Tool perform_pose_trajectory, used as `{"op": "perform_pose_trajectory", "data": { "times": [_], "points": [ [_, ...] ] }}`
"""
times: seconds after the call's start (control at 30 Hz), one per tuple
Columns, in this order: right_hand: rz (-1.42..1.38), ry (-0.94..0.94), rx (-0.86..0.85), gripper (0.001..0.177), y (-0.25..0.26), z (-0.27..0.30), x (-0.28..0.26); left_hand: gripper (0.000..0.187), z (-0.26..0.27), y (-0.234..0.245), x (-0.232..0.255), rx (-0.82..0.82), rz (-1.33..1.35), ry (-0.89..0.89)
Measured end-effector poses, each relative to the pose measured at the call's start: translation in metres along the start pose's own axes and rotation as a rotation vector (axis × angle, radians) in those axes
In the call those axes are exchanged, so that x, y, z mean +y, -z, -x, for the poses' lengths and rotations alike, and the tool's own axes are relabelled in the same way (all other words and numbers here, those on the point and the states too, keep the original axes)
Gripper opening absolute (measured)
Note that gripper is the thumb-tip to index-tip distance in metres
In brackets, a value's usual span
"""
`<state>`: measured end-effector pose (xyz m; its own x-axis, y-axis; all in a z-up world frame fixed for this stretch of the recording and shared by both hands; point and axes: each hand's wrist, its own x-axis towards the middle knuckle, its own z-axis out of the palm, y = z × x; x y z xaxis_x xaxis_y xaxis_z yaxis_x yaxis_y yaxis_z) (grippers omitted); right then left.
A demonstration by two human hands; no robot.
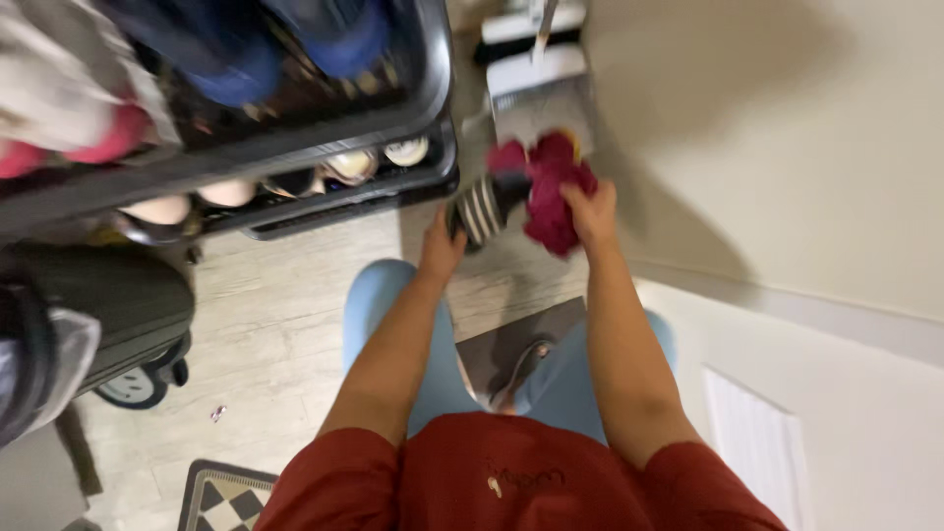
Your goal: The person cleans multiple pairs of shoes, including sandals, flip-flops, and sneakers, by wiping them with a cloth and spraying them with a cleaning liquid.
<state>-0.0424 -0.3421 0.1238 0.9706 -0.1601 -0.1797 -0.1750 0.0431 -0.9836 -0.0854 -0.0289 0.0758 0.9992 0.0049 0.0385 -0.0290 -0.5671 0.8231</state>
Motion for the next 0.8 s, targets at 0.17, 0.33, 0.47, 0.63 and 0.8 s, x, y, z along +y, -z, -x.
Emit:
{"op": "perform_pose_trajectory", "data": {
  "times": [0.17, 0.33, 0.47, 0.63, 0.8],
  "points": [
    [0.427, 0.139, -0.014, 0.038, 0.051, 0.079, -0.205, 0.061, 0.079, 0.047, 0.138, 0.007, -0.074, 0.328],
    [0.579, 0.031, -0.344, 0.069, 0.081, 0.173, -0.386, 0.045, 0.132, 0.138, 0.313, 0.209, 0.242, 0.355],
    [0.412, 0.237, -0.891, 0.091, 0.045, 0.231, -0.482, 0.045, 0.164, 0.206, 0.456, 0.240, 0.354, 0.335],
    [0.471, 0.130, -0.716, 0.093, -0.001, 0.285, -0.613, 0.039, 0.186, 0.272, 0.580, 0.363, 0.473, 0.204],
    [0.510, 0.139, -0.852, 0.093, -0.021, 0.291, -0.707, 0.031, 0.187, 0.330, 0.620, 0.397, 0.404, 0.102]
  ]
}}
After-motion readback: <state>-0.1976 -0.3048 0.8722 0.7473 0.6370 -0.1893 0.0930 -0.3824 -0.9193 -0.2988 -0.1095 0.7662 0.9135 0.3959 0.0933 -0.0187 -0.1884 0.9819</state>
